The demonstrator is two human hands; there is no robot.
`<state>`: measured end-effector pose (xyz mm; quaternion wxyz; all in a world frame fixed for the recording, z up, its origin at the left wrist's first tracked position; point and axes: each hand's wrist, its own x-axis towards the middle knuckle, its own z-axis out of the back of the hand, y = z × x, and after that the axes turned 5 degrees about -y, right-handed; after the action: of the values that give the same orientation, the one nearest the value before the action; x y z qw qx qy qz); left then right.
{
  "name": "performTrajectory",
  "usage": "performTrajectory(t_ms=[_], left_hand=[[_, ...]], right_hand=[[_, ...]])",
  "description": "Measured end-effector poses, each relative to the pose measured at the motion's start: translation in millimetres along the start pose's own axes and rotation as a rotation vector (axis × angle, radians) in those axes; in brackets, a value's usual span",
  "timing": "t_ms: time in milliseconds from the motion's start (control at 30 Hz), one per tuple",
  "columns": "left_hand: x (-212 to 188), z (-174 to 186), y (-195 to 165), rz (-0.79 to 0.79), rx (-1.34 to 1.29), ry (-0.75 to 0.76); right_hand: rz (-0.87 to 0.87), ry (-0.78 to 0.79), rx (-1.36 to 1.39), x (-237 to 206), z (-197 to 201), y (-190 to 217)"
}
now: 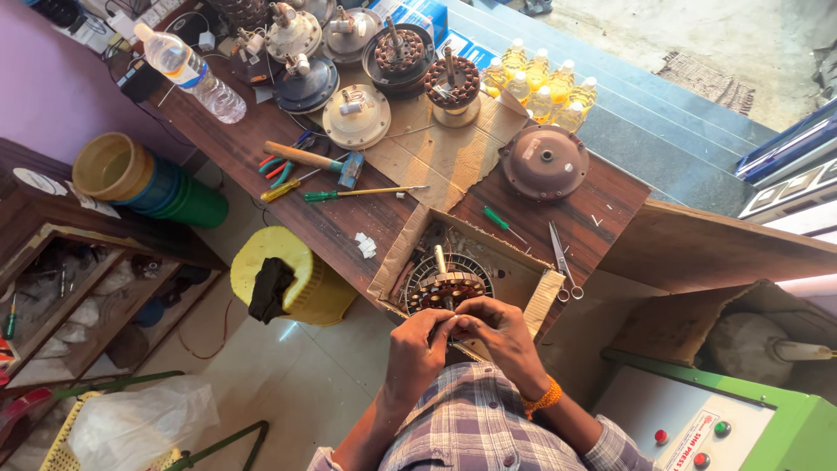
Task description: The person sits at a workbench and assembles a ceiling fan motor, fitting the copper-wound rotor into the stator housing set in a cardboard box. They press and seat the rotor by hand, reposition it repeatedly, and use a screwdriver and pliers to adjust and tighten components of the assembly.
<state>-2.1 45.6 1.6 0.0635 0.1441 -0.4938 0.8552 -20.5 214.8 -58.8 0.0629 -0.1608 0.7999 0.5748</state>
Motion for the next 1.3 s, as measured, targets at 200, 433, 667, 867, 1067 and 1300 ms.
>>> performTrajectory(t_ms=[200, 433, 667, 867, 1067, 1300], left_hand=[[-2.3, -3.5, 4.7, -0.041, 0.056, -0.018], [2.3, -4.3, 5.2, -0.012, 0.066, 0.018], [5.8, -6.3, 5.5, -0.013, 0.065, 0.038], [8.4, -9.8, 8.0, 0.320, -0.223, 0.061], [8.9, -18.8, 12.8, 0.287, -0.422, -0.042], [12.5, -23.5, 9.1, 0.328, -0.451, 0.033]], right_hand=[[-0.046, -0.016, 0.080, 3.0, -4.8, -7.3], [-0.012, -0.051, 0.091, 3.7, -7.4, -7.4], [0.001, -0.054, 0.054, 4.7, -8.3, -10.0], [0.135, 0.010, 0.357, 11.1, -10.9, -14.8], [0.213, 0.152, 0.348, 12.0, -4.4, -18.9], [0.235, -0.043, 0.099, 13.1, -4.0, -21.4]])
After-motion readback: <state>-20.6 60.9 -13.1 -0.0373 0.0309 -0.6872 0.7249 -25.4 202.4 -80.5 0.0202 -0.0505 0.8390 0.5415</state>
